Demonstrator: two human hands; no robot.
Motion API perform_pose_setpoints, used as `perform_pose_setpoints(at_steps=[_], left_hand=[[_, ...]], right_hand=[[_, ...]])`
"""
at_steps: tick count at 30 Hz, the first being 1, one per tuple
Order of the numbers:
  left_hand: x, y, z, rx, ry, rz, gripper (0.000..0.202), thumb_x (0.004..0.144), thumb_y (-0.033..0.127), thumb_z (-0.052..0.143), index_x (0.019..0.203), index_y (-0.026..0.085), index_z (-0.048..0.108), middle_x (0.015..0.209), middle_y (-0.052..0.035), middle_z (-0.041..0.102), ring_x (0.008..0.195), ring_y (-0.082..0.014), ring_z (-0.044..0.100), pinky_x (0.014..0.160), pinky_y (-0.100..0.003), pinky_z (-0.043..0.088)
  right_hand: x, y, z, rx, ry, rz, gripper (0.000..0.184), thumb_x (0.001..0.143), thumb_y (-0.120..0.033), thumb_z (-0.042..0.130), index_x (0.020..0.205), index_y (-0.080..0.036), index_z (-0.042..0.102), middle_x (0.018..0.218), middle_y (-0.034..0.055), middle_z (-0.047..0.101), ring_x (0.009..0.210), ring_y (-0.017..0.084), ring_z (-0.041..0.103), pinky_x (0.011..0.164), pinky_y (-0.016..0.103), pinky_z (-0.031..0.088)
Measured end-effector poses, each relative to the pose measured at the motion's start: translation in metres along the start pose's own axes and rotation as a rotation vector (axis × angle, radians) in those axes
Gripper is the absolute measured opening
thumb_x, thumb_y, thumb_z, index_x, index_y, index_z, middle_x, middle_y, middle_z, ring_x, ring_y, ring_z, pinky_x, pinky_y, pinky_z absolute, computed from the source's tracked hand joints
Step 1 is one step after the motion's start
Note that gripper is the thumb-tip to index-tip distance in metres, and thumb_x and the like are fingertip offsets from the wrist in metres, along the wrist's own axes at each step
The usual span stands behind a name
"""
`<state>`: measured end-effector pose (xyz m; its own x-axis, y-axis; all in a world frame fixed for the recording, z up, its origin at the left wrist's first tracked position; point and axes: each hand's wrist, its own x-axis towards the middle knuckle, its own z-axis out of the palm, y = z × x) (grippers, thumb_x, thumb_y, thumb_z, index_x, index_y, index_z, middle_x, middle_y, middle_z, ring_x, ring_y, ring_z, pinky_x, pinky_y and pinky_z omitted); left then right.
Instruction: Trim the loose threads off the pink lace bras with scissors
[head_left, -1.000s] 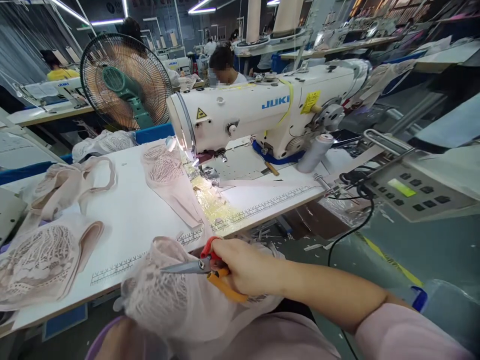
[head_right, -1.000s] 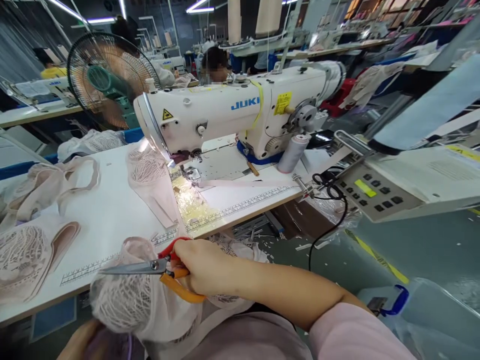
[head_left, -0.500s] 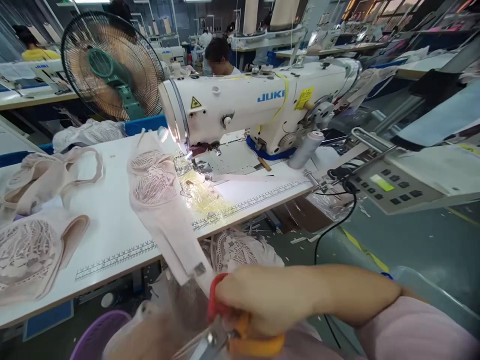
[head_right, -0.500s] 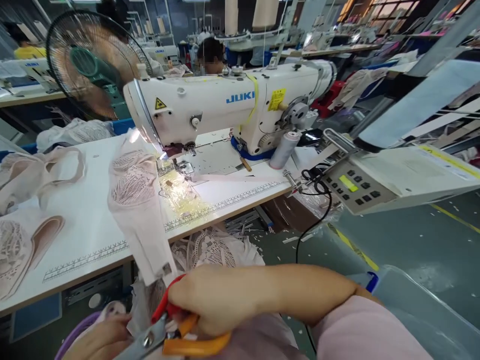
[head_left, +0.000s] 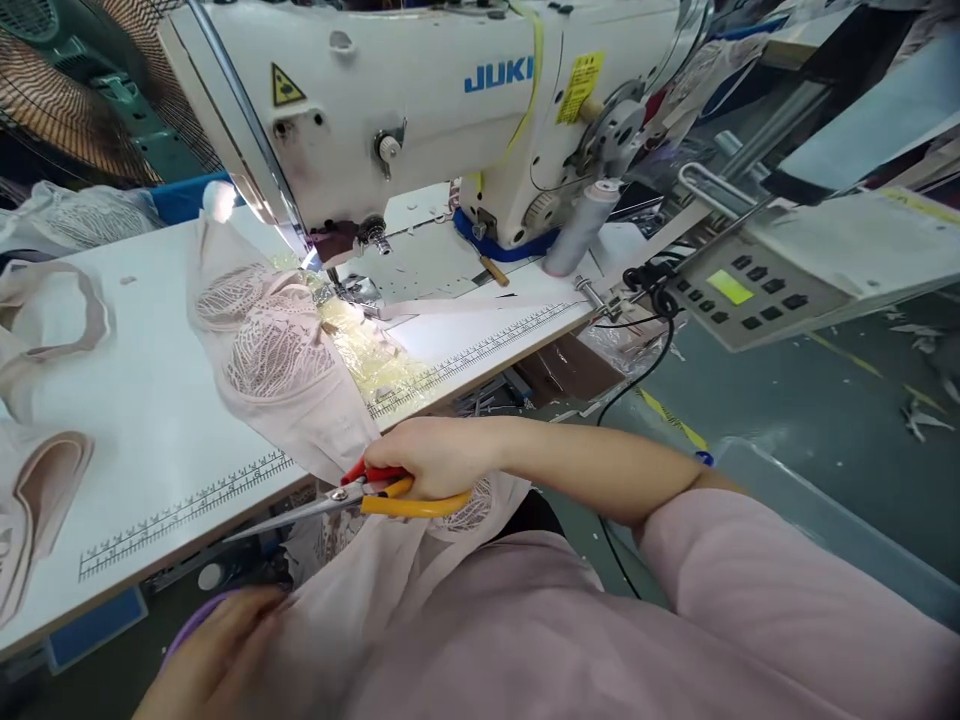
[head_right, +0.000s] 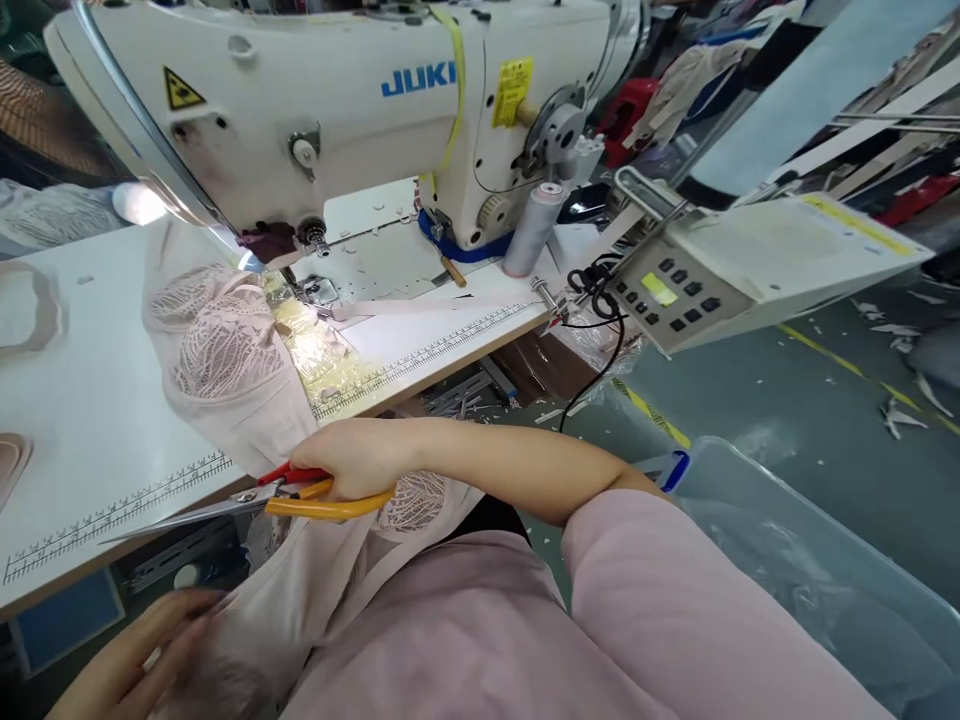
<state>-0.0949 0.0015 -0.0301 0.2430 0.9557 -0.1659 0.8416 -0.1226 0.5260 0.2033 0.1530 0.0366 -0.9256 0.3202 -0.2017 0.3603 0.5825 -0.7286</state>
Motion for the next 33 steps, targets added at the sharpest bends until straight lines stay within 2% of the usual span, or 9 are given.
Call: perform_pose_setpoints(at_steps=[3,5,7,9,14,18,22,26,33], left_hand=[[0.024,0.029,0.005,-0.001,0.079,0.069,0.026,0.084,0.039,0.051,0.103,0.028,0.064,0.1,-0.0023,0.072,0.089,-0.0194,0.07,0.071,-0.023,0.057],[0.039,0.05,0.008,-0.094,0.153,0.196,0.022,0.085,0.034,0.051,0.1,0.024,0.064,0.101,-0.0052,0.071,0.094,-0.0201,0.067,0.08,-0.026,0.055],[0.051,0.067,0.012,-0.149,0.185,0.246,0.016,0.084,0.03,0.052,0.092,0.023,0.064,0.092,-0.0048,0.071,0.086,-0.0184,0.068,0.074,-0.025,0.055],[0.059,0.075,0.017,-0.217,0.2,0.191,0.012,0.082,0.029,0.054,0.085,0.022,0.063,0.083,-0.0035,0.07,0.076,-0.017,0.067,0.066,-0.024,0.055],[0.06,0.07,0.024,-0.467,0.175,-0.005,0.017,0.076,0.031,0.063,0.089,0.02,0.06,0.083,-0.0042,0.069,0.076,-0.0181,0.068,0.064,-0.025,0.056],[0.057,0.069,0.022,-0.534,0.111,-0.059,0.014,0.077,0.032,0.064,0.086,0.021,0.06,0.084,-0.0029,0.066,0.076,-0.0158,0.065,0.065,-0.022,0.053],[0.06,0.075,0.017,-0.617,0.108,-0.097,0.015,0.076,0.034,0.065,0.073,0.021,0.059,0.074,-0.0003,0.06,0.067,-0.0134,0.057,0.057,-0.019,0.047],[0.063,0.076,0.017,-0.77,0.039,-0.172,0.02,0.077,0.038,0.066,0.07,0.021,0.059,0.068,0.0019,0.056,0.061,-0.0107,0.048,0.053,-0.017,0.041],[0.066,0.077,0.023,-0.966,0.088,-0.318,0.027,0.068,0.042,0.075,0.067,0.019,0.059,0.07,0.0026,0.056,0.063,-0.0093,0.046,0.054,-0.015,0.036]], right_hand=[[0.004,-0.007,-0.005,-0.003,-0.046,-0.015,0.024,0.077,-0.014,0.053,0.067,-0.02,0.032,0.064,-0.0039,0.041,0.058,0.01,0.035,0.053,0.024,0.027],[0.007,-0.011,-0.008,-0.003,-0.061,-0.006,0.026,0.078,-0.016,0.055,0.067,-0.02,0.032,0.065,-0.0044,0.04,0.059,0.01,0.035,0.055,0.024,0.028],[0.009,-0.013,-0.01,-0.009,-0.069,0.005,0.028,0.078,-0.018,0.058,0.067,-0.02,0.032,0.066,-0.0046,0.04,0.06,0.01,0.035,0.056,0.025,0.028],[0.01,-0.014,-0.013,-0.017,-0.078,0.009,0.027,0.077,-0.018,0.059,0.068,-0.019,0.034,0.066,-0.0046,0.041,0.06,0.01,0.036,0.057,0.025,0.029],[0.01,-0.01,-0.015,-0.021,-0.081,-0.01,0.026,0.077,-0.018,0.06,0.068,-0.019,0.035,0.067,-0.0046,0.043,0.06,0.009,0.038,0.058,0.025,0.03],[0.013,-0.004,-0.013,-0.018,-0.076,-0.009,0.028,0.075,-0.017,0.061,0.067,-0.019,0.034,0.065,-0.0051,0.041,0.058,0.009,0.036,0.055,0.024,0.029],[0.015,-0.002,-0.013,-0.015,-0.064,-0.029,0.029,0.075,-0.016,0.061,0.067,-0.019,0.033,0.065,-0.005,0.04,0.058,0.009,0.035,0.054,0.024,0.029],[0.015,-0.001,-0.014,-0.01,-0.051,-0.045,0.029,0.073,-0.017,0.063,0.067,-0.019,0.034,0.066,-0.005,0.042,0.059,0.009,0.037,0.055,0.024,0.029],[0.016,0.002,-0.013,0.024,-0.04,-0.051,0.024,0.074,-0.02,0.062,0.069,-0.018,0.039,0.067,-0.0036,0.047,0.061,0.011,0.041,0.055,0.025,0.031]])
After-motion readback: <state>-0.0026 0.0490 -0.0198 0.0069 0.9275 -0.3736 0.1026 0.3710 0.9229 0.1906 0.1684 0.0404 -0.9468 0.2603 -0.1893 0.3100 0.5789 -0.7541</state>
